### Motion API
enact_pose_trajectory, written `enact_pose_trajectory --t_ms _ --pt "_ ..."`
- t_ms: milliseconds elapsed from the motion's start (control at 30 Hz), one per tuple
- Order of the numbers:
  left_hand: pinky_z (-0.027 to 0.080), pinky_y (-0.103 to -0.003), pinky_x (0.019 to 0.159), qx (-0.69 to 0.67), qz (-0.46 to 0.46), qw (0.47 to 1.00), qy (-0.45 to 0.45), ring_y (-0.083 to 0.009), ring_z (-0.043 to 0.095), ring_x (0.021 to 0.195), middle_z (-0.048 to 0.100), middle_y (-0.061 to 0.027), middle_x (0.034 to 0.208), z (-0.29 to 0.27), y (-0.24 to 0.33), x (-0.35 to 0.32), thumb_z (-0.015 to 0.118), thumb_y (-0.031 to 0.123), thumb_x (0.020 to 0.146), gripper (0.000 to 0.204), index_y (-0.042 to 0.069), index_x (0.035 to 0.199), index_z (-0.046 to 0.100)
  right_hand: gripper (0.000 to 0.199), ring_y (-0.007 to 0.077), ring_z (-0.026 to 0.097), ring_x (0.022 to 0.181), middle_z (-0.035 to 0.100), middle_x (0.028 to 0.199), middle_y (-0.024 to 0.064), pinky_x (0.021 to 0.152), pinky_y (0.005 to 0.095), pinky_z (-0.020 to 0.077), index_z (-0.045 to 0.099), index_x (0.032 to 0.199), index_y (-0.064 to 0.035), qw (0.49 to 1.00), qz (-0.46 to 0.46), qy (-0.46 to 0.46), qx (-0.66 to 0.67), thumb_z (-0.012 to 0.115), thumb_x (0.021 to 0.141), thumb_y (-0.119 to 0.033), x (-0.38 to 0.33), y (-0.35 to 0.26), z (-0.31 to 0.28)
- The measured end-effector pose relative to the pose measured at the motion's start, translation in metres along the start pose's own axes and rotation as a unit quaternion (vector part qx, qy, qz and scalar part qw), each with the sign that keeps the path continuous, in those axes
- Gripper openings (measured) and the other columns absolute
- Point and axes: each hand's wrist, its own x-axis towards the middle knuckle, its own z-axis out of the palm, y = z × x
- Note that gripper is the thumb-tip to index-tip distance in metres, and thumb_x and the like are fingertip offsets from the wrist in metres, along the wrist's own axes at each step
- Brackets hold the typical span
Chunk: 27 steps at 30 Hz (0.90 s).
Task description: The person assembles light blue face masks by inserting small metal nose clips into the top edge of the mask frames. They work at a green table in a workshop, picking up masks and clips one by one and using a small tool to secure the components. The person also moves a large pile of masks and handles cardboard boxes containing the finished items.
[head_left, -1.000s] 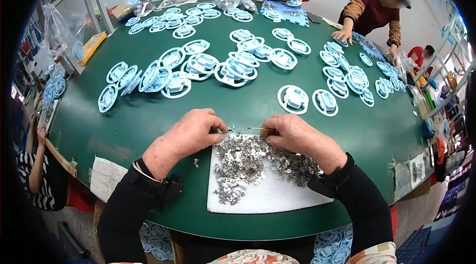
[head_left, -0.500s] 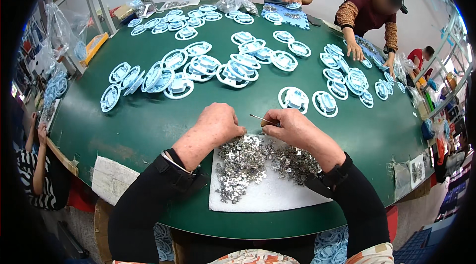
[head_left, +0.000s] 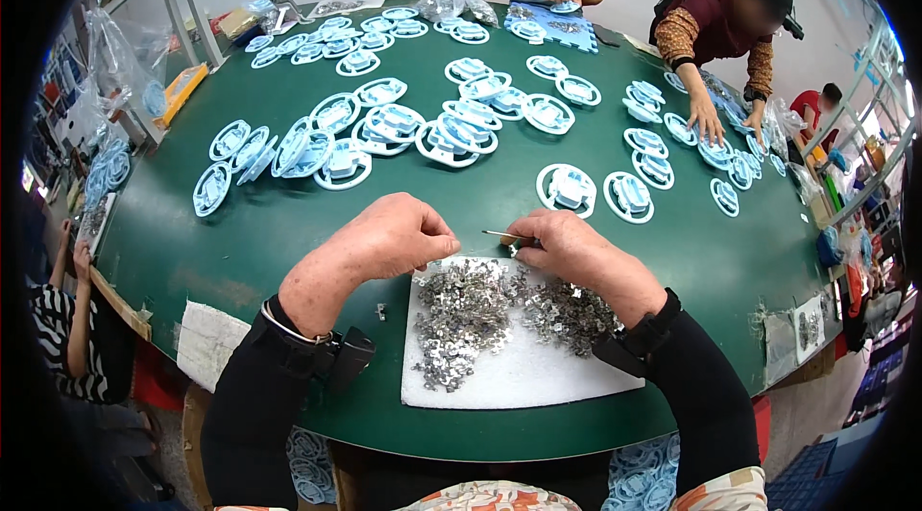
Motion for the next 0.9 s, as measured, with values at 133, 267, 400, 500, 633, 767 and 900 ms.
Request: enact_pose_trajectory --t_ms 133,267,400,500,633,767,900 --pt "0.055 -0.033 0.071 0.077 0.067 0.992 0.077 -0.0179 0.068 0.074 0.074 -0.0096 0.085 0.013 -0.03 0.002 0.069 0.02 0.089 0.025 0.002 0.106 0.076 0.016 0.0342 0.069 0.084 0.071 0.087 0.0151 0.076 0.0434 0.0543 0.072 0.101 -0.0045 0.999 -0.028 0.023 -0.022 0.067 0.085 -0.009 0.009 0.004 0.01" --pt "0.055 -0.034 0.074 0.055 0.054 0.99 0.117 -0.0203 0.069 0.078 0.073 -0.0134 0.088 0.014 -0.03 -0.016 0.065 0.013 0.088 0.024 0.001 0.107 0.075 0.02 0.0286 0.071 0.086 0.073 0.091 0.0147 0.077 0.0381 0.0545 0.073 0.105 -0.0049 0.995 0.072 0.0 0.069 0.067 0.087 -0.009 -0.001 -0.018 -0.015" --pt "0.054 -0.033 0.072 0.045 0.029 0.988 0.146 -0.0194 0.068 0.076 0.072 -0.0123 0.085 0.009 -0.045 -0.046 0.065 0.01 0.088 0.022 0.0 0.105 0.075 0.028 0.0228 0.07 0.081 0.075 0.093 0.0142 0.077 0.0345 0.0539 0.073 0.115 -0.006 0.989 0.079 -0.058 0.108 0.067 0.088 -0.012 -0.025 -0.033 -0.027" --pt "0.054 -0.033 0.07 0.046 0.0 0.993 0.111 -0.0202 0.067 0.075 0.072 -0.0114 0.083 0.011 -0.059 -0.061 0.069 0.01 0.086 0.022 -0.001 0.105 0.075 0.023 0.0191 0.067 0.075 0.073 0.086 0.0121 0.071 0.0333 0.0528 0.073 0.11 -0.0023 0.987 0.118 -0.002 0.109 0.066 0.09 -0.011 -0.04 -0.033 -0.029" --pt "0.054 -0.035 0.07 0.033 0.054 0.993 0.098 -0.0218 0.068 0.075 0.072 -0.0125 0.084 0.021 -0.078 -0.077 0.077 0.014 0.083 0.024 0.001 0.103 0.076 0.02 0.0138 0.06 0.069 0.068 0.078 0.0084 0.066 0.0309 0.0502 0.072 0.107 0.0005 0.987 0.105 0.034 0.117 0.066 0.091 -0.009 -0.059 -0.05 -0.035" --pt "0.055 -0.033 0.065 0.066 0.063 0.987 0.131 -0.0184 0.067 0.07 0.074 -0.0097 0.08 0.027 -0.085 -0.08 0.078 0.014 0.084 0.018 0.0 0.096 0.077 0.018 0.0094 0.056 0.068 0.067 0.076 0.0061 0.063 0.0282 0.0484 0.072 0.104 0.002 0.981 0.097 0.093 0.137 0.069 0.09 -0.009 -0.094 -0.067 -0.043" --pt "0.052 -0.027 0.06 -0.12 -0.026 0.986 0.109 -0.0094 0.062 0.066 0.071 -0.0032 0.077 0.028 -0.06 -0.085 0.079 0.017 0.087 0.019 -0.001 0.094 0.076 0.015 0.006 0.054 0.067 0.067 0.076 0.0027 0.06 0.0254 0.046 0.072 0.102 0.0022 0.97 0.127 0.144 0.147 0.069 0.092 -0.009 -0.146 -0.066 -0.052"
